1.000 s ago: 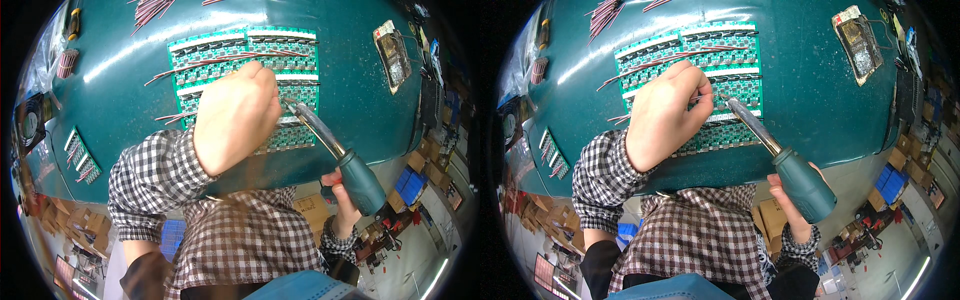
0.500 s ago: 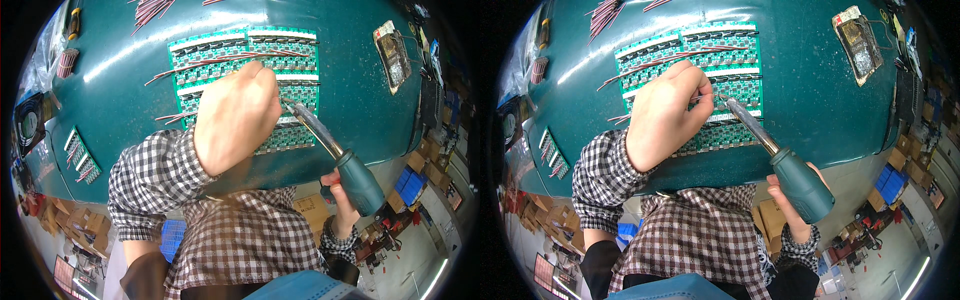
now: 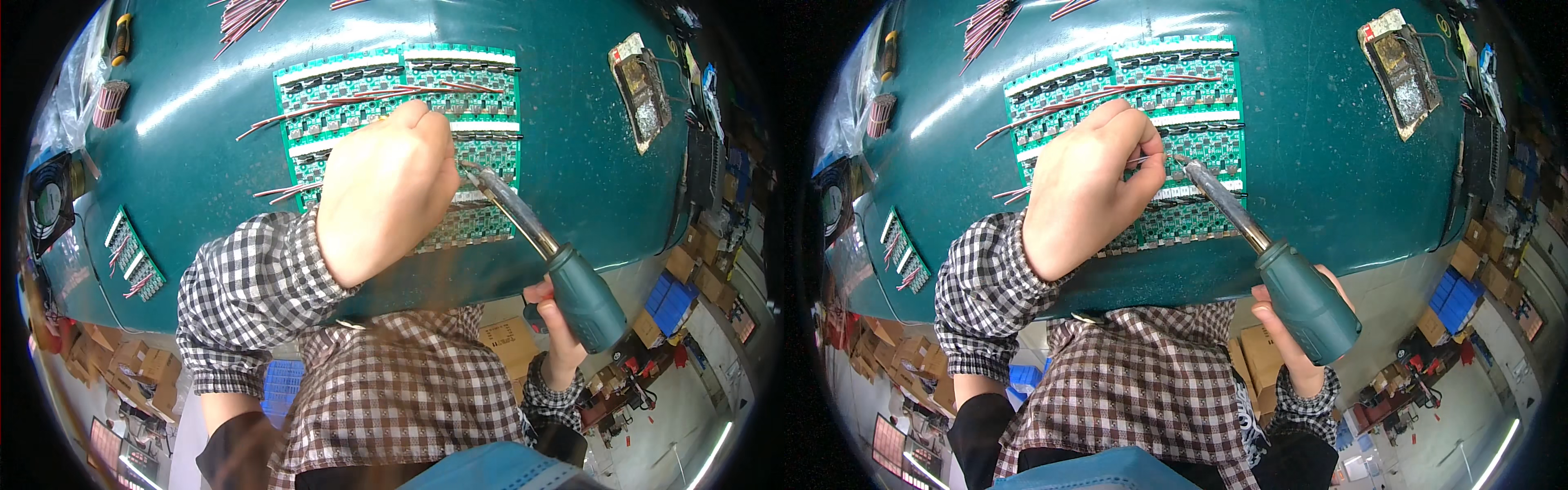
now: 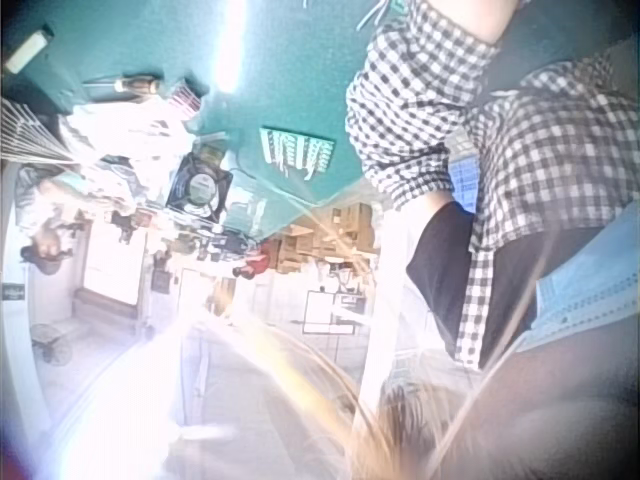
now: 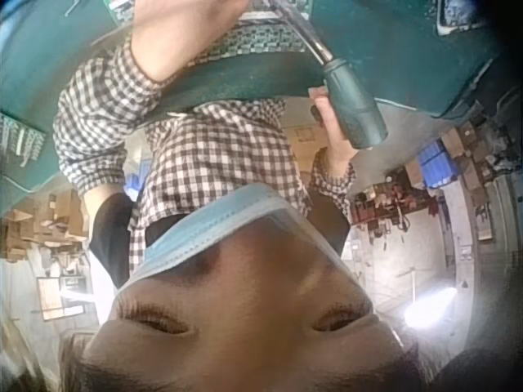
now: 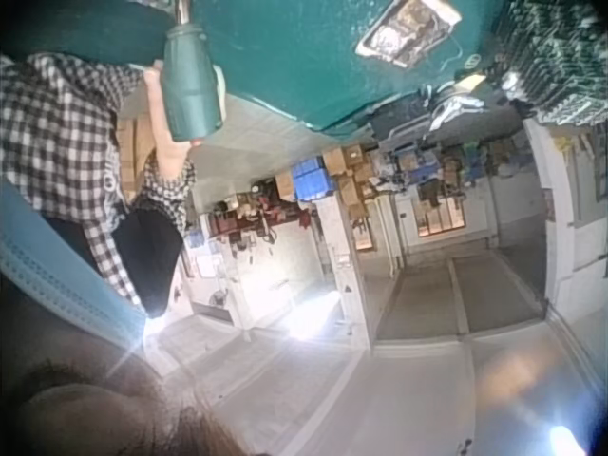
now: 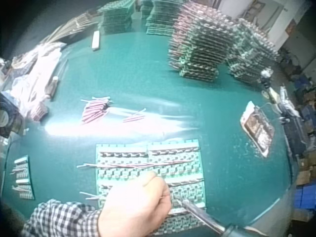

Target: The person solders wires to a green circuit board using a soldering iron and solder wire. They repeatedly apply heat and solder to connection points on the board, occasionally adjusting the board's position on the workbench.

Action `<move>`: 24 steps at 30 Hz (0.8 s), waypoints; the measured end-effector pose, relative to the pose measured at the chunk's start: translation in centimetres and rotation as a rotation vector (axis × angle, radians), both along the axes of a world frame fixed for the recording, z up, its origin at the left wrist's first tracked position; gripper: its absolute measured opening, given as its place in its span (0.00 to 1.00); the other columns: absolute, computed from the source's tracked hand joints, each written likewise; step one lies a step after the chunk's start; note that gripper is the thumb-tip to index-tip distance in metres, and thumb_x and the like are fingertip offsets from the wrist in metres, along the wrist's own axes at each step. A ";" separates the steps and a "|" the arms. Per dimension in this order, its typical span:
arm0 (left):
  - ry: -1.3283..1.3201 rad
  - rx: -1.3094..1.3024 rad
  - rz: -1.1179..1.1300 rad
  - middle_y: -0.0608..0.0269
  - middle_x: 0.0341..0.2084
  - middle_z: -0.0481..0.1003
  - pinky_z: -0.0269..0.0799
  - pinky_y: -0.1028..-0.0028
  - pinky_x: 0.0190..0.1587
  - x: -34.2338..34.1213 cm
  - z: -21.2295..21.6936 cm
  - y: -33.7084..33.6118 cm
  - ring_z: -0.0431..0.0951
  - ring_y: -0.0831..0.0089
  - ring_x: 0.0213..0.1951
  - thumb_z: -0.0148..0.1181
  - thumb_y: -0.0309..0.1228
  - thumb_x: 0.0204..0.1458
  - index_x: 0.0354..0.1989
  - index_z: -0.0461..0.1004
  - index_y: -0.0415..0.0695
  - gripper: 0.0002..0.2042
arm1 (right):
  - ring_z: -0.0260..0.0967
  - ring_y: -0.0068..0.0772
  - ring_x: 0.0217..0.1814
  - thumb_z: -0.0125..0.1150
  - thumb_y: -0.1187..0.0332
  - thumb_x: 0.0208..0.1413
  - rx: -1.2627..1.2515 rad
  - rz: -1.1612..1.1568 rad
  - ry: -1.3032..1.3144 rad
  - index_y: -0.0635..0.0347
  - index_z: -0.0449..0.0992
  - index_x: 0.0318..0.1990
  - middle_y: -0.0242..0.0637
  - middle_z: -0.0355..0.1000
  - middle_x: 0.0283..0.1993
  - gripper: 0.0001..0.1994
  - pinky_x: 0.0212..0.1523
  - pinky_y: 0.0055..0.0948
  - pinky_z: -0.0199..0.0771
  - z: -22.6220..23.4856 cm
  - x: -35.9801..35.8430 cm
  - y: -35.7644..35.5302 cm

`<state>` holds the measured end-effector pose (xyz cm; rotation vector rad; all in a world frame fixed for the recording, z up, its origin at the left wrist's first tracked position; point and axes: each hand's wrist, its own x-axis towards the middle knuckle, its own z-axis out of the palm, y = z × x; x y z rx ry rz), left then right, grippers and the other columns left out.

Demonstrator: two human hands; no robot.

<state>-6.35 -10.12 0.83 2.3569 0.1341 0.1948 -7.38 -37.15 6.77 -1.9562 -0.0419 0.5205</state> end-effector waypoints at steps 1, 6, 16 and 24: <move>-0.003 -0.002 0.000 0.60 0.23 0.71 0.70 0.69 0.27 0.0 0.0 0.0 0.74 0.64 0.25 0.60 0.22 0.41 0.24 0.69 0.41 0.05 | 0.77 0.33 0.38 0.73 0.74 0.43 0.005 0.003 0.002 0.71 0.65 0.50 0.45 0.76 0.35 0.27 0.40 0.31 0.78 0.0 0.0 0.0; -0.011 -0.013 0.012 0.59 0.23 0.71 0.70 0.69 0.27 0.0 0.2 0.0 0.74 0.64 0.25 0.60 0.22 0.41 0.24 0.69 0.41 0.05 | 0.77 0.34 0.37 0.73 0.74 0.42 -0.028 0.064 -0.001 0.71 0.65 0.51 0.45 0.76 0.36 0.28 0.40 0.31 0.78 0.1 0.3 -0.2; 0.002 -0.002 0.005 0.59 0.23 0.71 0.70 0.69 0.28 0.0 0.3 -0.1 0.75 0.63 0.25 0.60 0.22 0.41 0.24 0.70 0.41 0.05 | 0.76 0.35 0.36 0.71 0.72 0.45 0.043 0.007 -0.036 0.72 0.65 0.51 0.45 0.76 0.36 0.27 0.40 0.32 0.78 0.5 0.0 0.0; 0.012 -0.003 0.006 0.58 0.24 0.69 0.68 0.68 0.28 -0.2 0.9 -0.3 0.73 0.60 0.26 0.61 0.23 0.42 0.27 0.70 0.42 0.06 | 0.75 0.35 0.31 0.59 0.59 0.56 0.466 -0.297 0.113 0.72 0.68 0.45 0.41 0.70 0.35 0.21 0.30 0.33 0.80 0.0 1.0 0.6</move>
